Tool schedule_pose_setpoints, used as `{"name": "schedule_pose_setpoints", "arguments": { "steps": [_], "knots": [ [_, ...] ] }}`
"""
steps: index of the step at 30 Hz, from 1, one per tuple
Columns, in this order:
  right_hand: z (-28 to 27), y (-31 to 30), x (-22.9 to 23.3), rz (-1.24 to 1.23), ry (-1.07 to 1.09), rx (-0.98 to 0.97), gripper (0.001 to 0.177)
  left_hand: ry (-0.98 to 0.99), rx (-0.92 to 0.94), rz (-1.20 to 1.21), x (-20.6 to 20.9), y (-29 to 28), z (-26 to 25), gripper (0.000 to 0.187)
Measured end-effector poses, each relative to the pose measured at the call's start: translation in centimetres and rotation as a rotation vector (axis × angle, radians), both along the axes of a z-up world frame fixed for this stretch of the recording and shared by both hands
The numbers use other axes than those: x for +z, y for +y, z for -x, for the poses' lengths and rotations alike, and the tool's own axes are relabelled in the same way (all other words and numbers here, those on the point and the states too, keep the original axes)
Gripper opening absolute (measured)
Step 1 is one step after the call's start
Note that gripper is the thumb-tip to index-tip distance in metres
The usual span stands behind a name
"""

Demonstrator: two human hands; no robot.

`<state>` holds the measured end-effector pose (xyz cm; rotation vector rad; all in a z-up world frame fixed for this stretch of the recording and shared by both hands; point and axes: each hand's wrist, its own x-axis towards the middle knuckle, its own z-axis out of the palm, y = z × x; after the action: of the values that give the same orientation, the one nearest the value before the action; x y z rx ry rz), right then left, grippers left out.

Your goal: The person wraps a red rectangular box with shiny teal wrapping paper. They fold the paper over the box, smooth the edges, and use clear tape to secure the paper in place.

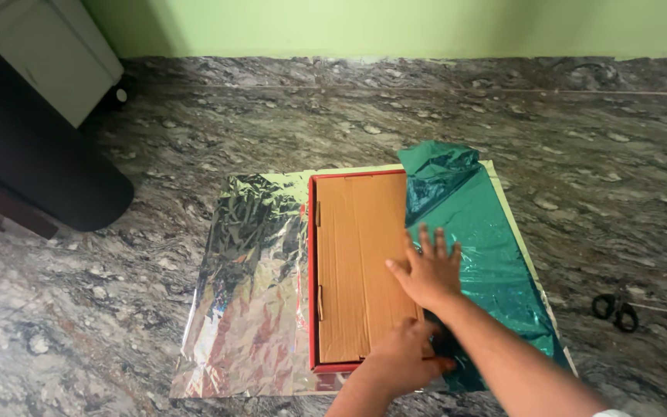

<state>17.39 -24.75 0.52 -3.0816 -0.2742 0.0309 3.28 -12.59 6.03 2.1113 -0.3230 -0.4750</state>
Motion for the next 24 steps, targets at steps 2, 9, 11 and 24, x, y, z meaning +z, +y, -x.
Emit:
{"name": "schedule_pose_setpoints", "arguments": {
  "steps": [2, 9, 11, 24],
  "knots": [
    [-0.8, 0.4, -0.1, -0.121, 0.030, 0.072, 0.069, -0.122, -0.178, -0.178, -0.3, 0.0, 0.2, 0.062],
    [-2.9, -7.1, 0.2, -0.978, -0.109, -0.038, 0.042, -0.128, -0.345, -0.504, -1.5, -0.2, 1.5, 0.097],
    [-1.9, -10.8, 0.8, -0.785, -0.243, -0.104, 0.043, -0.115, -0.344, -0.543, -1.8, -0.7, 1.4, 0.098],
    [8.8, -9.9, 3.3, 0.175, 0.214, -0.064, 0.094, -0.131, -0.374, -0.623, -1.7, -1.0, 1.3, 0.094]
  ]
}}
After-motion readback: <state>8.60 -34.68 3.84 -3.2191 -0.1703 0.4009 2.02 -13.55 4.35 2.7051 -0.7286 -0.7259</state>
